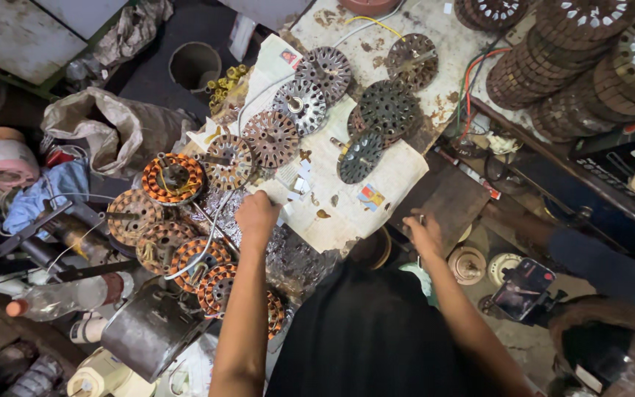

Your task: The person inserts small white rectangular pieces into the slots of a dark circular motor stator on a cluttered workbench. The person repeatedly picks up pieces, aligns them, and presses them into place while handling multiple stators and copper-wound components nearby.

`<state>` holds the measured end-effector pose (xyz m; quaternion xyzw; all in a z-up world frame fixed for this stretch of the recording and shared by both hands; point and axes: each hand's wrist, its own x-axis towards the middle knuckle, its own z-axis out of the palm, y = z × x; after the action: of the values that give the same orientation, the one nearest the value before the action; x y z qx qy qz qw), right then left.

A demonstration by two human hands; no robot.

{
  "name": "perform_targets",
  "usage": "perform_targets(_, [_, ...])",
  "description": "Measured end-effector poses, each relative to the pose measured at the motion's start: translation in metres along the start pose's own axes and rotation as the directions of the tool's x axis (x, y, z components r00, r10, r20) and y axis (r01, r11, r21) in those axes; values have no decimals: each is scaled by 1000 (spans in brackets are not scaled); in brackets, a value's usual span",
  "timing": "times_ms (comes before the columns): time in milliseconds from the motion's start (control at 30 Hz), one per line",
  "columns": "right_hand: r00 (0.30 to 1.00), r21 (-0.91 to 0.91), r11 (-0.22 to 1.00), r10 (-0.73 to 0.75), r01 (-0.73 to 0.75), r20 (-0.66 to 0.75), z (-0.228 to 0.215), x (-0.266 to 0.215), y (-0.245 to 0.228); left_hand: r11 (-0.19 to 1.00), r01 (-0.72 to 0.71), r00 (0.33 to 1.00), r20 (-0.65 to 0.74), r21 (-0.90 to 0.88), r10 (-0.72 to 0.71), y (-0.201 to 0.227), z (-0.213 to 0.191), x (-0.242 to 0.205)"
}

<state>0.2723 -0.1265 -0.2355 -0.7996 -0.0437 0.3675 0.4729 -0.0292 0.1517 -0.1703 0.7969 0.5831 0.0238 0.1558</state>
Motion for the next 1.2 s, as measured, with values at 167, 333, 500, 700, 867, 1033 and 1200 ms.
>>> perform_targets(167, [979, 120, 992, -1, -24, 202, 3, 10, 22, 999, 49, 993, 108, 24, -51, 12, -12, 4])
perform_targets(333, [885, 109, 992, -108, 65, 452, 12, 7, 24, 997, 14, 996, 94, -77, -7, 30, -33, 1])
perform_targets(500, [826, 59, 981, -189, 187, 531, 8, -26, -10, 815, -69, 948, 217, -576, 234, 58, -33, -18])
perform_targets(700, [874, 185, 982, -128, 44, 469, -10, -60, -43, 612, 18, 753, 413, -791, 512, 115, 6, -61])
perform_targets(867, [873, 129, 969, -247, 212, 421, -42, -83, -47, 549, 62, 607, 468, -834, 643, 165, 39, -85])
perform_targets(1033, [917, 341, 923, -282, 179, 281, -82, -108, -47, 535, 53, 607, 453, -843, 653, 221, 55, -102])
perform_targets(1200, [951, 266, 943, -252, 200, 179, -123, -116, -9, 559, 29, 459, 507, -829, 729, 259, 84, -120])
